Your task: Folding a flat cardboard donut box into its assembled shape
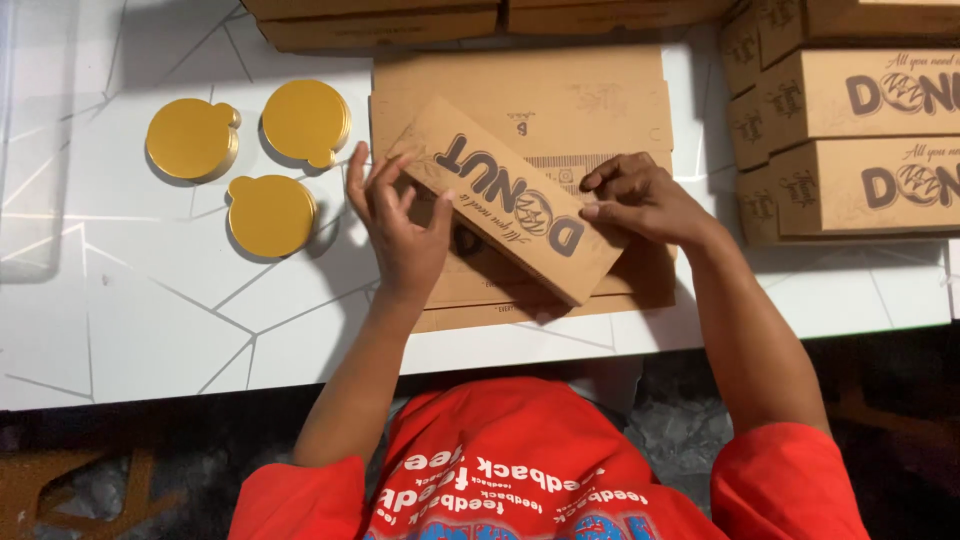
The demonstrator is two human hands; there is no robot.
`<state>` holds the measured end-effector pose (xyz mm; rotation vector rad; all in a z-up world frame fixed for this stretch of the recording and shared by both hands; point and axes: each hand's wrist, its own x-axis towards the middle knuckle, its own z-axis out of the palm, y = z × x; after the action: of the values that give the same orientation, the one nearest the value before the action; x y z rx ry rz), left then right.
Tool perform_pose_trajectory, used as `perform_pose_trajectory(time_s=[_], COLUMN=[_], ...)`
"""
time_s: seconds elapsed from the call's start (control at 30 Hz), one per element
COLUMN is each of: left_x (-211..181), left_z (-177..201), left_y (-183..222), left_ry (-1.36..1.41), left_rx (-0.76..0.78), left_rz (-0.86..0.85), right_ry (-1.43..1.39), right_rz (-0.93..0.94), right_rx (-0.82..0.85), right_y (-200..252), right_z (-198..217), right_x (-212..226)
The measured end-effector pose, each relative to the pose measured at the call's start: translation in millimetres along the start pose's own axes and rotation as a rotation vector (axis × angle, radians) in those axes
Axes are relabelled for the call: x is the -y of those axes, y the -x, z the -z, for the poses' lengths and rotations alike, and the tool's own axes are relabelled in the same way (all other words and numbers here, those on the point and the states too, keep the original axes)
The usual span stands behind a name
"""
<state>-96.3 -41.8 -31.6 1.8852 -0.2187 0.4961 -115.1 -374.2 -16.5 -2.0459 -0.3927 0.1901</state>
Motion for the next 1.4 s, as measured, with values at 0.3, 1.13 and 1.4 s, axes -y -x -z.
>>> perform_pose_trajectory(time_s=[0.3,1.13,1.4], left_x=[0,-34,-37], left_z=[-62,20,-4], left_y=[-25,-82,-81], left_ry=[-0.162,-0.646,-0.866], left_rx=[0.615,1.193,1.089], left_rz=[0.160,-0.395,-0.239], right_ry=[0.347,0.508,1.161], right_rz=[0.102,0.399,0.066], right_rx=[0.108,-0.393,0.004], right_y=[8,26,-38], right_z=[-22,-27,-56], right_x=[18,18,66])
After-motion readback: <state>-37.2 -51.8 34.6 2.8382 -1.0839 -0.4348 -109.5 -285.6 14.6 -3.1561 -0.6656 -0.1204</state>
